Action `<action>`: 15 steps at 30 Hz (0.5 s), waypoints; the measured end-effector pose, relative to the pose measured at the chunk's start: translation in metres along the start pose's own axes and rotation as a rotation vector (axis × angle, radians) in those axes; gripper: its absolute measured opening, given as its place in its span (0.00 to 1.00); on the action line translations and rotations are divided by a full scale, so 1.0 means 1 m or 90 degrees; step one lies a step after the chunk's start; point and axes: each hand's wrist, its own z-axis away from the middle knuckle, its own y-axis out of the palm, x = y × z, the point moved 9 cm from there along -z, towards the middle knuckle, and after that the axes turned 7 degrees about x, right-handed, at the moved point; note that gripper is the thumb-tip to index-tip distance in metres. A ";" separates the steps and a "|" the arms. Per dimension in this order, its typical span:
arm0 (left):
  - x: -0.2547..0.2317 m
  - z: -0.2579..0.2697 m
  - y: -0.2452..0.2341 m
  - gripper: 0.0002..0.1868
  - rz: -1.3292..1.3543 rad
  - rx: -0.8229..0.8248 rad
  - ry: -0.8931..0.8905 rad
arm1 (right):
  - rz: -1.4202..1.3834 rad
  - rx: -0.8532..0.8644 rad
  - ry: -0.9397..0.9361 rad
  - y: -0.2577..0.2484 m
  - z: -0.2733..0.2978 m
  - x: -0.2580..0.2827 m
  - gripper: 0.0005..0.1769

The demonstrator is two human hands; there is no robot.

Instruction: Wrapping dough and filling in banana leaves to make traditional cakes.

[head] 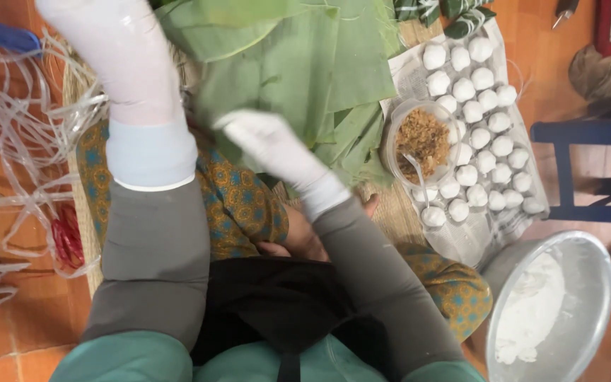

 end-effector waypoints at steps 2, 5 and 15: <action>0.001 -0.004 0.004 0.15 0.011 0.006 -0.001 | -0.018 0.168 -0.007 0.035 -0.002 -0.026 0.14; 0.008 -0.005 -0.004 0.16 0.026 -0.007 -0.007 | 0.302 -0.151 -0.143 -0.012 0.011 -0.014 0.08; 0.046 0.002 0.022 0.14 0.098 0.039 -0.049 | -0.125 -0.441 0.017 -0.149 0.050 -0.074 0.05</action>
